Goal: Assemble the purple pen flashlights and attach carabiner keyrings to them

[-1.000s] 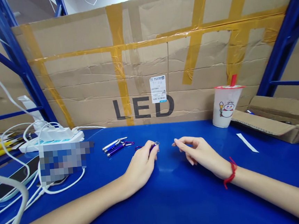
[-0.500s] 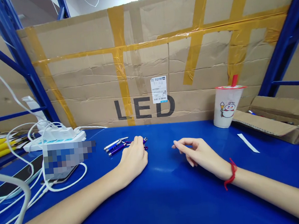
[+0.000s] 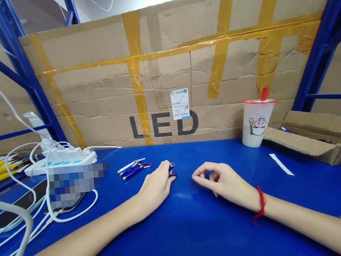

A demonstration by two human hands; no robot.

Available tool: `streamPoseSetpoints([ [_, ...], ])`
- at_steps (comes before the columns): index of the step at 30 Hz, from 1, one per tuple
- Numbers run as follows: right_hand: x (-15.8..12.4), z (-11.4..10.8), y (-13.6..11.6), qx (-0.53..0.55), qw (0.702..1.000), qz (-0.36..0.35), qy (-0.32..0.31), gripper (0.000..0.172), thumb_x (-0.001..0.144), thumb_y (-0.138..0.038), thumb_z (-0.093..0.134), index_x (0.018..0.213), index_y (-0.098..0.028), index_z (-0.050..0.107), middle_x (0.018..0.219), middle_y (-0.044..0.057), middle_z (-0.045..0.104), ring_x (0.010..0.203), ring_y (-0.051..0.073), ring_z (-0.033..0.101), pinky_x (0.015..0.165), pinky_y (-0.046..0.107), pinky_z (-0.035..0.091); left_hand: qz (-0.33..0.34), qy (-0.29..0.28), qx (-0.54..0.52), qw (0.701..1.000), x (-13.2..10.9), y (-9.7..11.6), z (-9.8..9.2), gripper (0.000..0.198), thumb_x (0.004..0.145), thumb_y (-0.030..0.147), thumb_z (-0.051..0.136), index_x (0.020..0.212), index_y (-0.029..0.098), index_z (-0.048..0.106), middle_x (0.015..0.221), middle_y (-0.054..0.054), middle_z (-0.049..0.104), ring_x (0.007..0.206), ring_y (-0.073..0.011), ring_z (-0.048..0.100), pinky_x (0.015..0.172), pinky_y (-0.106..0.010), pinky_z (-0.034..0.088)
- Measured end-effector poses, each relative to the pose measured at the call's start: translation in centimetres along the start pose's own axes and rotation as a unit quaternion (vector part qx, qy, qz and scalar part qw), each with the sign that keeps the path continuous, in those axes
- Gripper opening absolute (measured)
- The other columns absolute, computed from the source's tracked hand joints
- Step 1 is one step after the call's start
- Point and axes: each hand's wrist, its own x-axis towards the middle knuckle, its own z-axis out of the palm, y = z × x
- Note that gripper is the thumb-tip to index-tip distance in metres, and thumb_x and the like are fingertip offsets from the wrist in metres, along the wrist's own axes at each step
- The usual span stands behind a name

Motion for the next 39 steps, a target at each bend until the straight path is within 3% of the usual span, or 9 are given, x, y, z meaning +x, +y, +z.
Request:
streamPoseSetpoints([
  [7,-0.2,0.1,0.5,-0.120,0.988,-0.090,-0.028,0.017,0.080,-0.033,0.057,0.088,-0.023,0.068,0.089,0.002,0.060,0.051,0.006,0.049,0.053,0.022,0.041,0.119,-0.052,-0.145,0.981,-0.4,0.7,0.4,0.011,0.084,0.028,0.048,0.087,0.021,0.041,0.091,-0.002,0.058,0.078,-0.0167,0.057,0.067,-0.028,0.043],
  [15,-0.4,-0.2,0.1,-0.172,0.975,-0.117,-0.071,0.017,0.082,-0.036,0.055,0.089,-0.027,0.068,0.092,-0.001,0.059,0.054,0.006,0.051,0.056,0.021,0.040,0.107,-0.018,-0.221,0.969,-0.4,1.4,0.3,0.004,0.084,0.020,0.042,0.084,0.020,0.039,0.081,0.000,0.059,0.059,-0.0097,0.049,0.057,-0.023,0.041],
  [21,-0.5,-0.3,-0.2,-0.181,0.974,-0.113,-0.072,0.016,0.081,-0.037,0.056,0.086,-0.027,0.067,0.092,-0.002,0.059,0.051,0.005,0.049,0.052,0.020,0.038,0.100,-0.021,-0.187,0.977,-0.5,1.2,0.4,0.002,0.083,0.020,0.041,0.085,0.020,0.040,0.083,0.000,0.058,0.063,-0.0113,0.051,0.061,-0.024,0.041],
  [27,-0.5,-0.4,-0.1,-0.188,0.970,-0.133,-0.071,0.015,0.079,-0.035,0.058,0.080,-0.027,0.071,0.092,-0.001,0.061,0.054,0.006,0.051,0.052,0.020,0.038,0.106,-0.025,-0.104,0.989,-0.9,1.1,0.5,0.008,0.083,0.025,0.042,0.089,0.022,0.041,0.091,-0.003,0.055,0.079,-0.0170,0.055,0.067,-0.029,0.044],
  [39,-0.3,-0.2,-0.3,-0.196,0.969,-0.136,-0.056,0.014,0.080,-0.029,0.056,0.076,-0.022,0.068,0.092,-0.001,0.064,0.053,0.006,0.052,0.052,0.019,0.038,0.089,-0.001,-0.056,0.994,-1.0,1.5,0.4,0.006,0.086,0.027,0.038,0.086,0.022,0.040,0.087,-0.002,0.053,0.076,-0.0178,0.054,0.065,-0.030,0.043],
])
